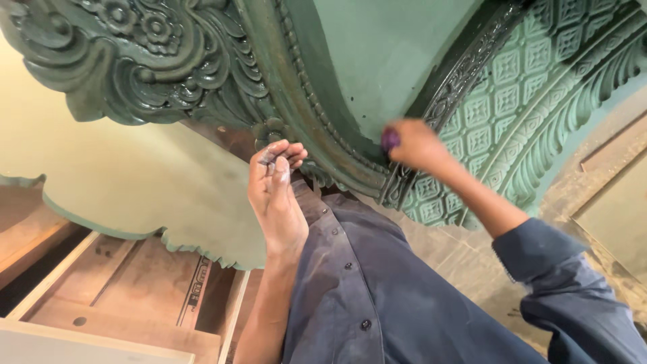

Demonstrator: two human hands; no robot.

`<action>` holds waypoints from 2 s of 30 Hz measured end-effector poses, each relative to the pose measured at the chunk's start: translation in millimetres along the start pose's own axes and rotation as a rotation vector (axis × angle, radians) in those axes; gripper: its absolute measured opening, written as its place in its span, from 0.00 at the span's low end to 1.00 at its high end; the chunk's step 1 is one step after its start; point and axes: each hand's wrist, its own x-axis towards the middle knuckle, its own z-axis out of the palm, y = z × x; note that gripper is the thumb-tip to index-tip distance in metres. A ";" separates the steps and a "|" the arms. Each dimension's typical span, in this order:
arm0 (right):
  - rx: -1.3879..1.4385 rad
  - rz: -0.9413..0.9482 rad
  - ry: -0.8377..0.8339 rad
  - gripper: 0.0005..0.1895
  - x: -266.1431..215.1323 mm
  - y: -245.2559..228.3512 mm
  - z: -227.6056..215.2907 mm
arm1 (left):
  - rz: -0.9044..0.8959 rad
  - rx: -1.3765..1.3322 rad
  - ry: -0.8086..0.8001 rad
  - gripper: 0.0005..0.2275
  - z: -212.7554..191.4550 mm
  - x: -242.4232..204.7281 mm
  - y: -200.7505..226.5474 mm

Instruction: The person cleans the ornate carved details of a green wooden furniture piece using a purple cloth. They repeatedly dip the cloth into a metal can containing a liquid solution and wipe the intricate floral and geometric patterns on the furniture's legs and frame.

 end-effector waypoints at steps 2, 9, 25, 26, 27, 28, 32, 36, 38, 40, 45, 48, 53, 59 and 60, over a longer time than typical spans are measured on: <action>-0.176 0.065 -0.144 0.22 -1.4 -4.5 12.7 | 0.004 -0.002 -0.004 0.12 0.0 -4.1 -0.3; -0.361 0.171 -0.375 0.21 19.7 1.2 13.2 | 0.016 -0.021 -0.010 0.12 -2.2 -11.9 -7.3; -0.518 0.012 -0.113 0.19 -1.1 -19.5 13.6 | 0.011 -0.090 0.034 0.12 -9.5 -31.5 -10.2; -0.532 -0.025 -0.108 0.19 -15.8 -18.0 22.1 | 0.007 -0.073 0.036 0.12 -10.6 -35.7 -13.7; -0.546 -0.062 -0.102 0.19 -32.3 -16.8 29.0 | 0.003 -0.055 0.037 0.12 -11.2 -39.2 -17.6; -0.561 -0.111 -0.079 0.19 -38.5 -19.3 31.9 | 0.018 -0.037 0.033 0.12 -12.1 -35.4 -20.3; -0.184 -0.030 0.022 0.23 -39.5 -29.7 33.6 | 0.000 -0.004 0.024 0.11 -18.3 -30.5 -33.9; -0.197 -0.500 0.433 0.29 -38.5 -41.8 77.2 | 0.019 0.157 -0.015 0.11 -21.6 -16.6 -63.2; -0.245 -0.575 0.443 0.31 -56.6 -34.9 95.8 | 0.041 0.275 -0.012 0.10 -23.9 -8.0 -77.4; -0.231 -0.548 0.387 0.34 -84.6 -17.5 98.9 | 0.053 0.390 0.006 0.10 -28.0 -3.7 -88.5; -0.011 -0.453 0.219 0.24 -78.5 -10.8 80.3 | 0.331 0.809 -0.017 0.09 -40.7 -1.2 -97.5; 0.066 -0.502 0.331 0.22 -9.2 -52.2 77.8 | 0.493 0.945 0.000 0.09 -47.2 9.2 -96.5; 0.004 -0.726 0.537 0.28 64.1 -110.8 71.8 | 0.544 1.054 0.117 0.10 -58.0 20.5 -91.6; -0.347 -0.858 0.253 0.25 -29.4 -64.5 93.0 | 0.552 1.068 0.162 0.10 -74.6 14.0 -87.2; -0.274 -0.803 0.132 0.24 -48.5 -49.1 93.5 | 0.560 1.070 0.162 0.10 -75.9 13.3 -87.3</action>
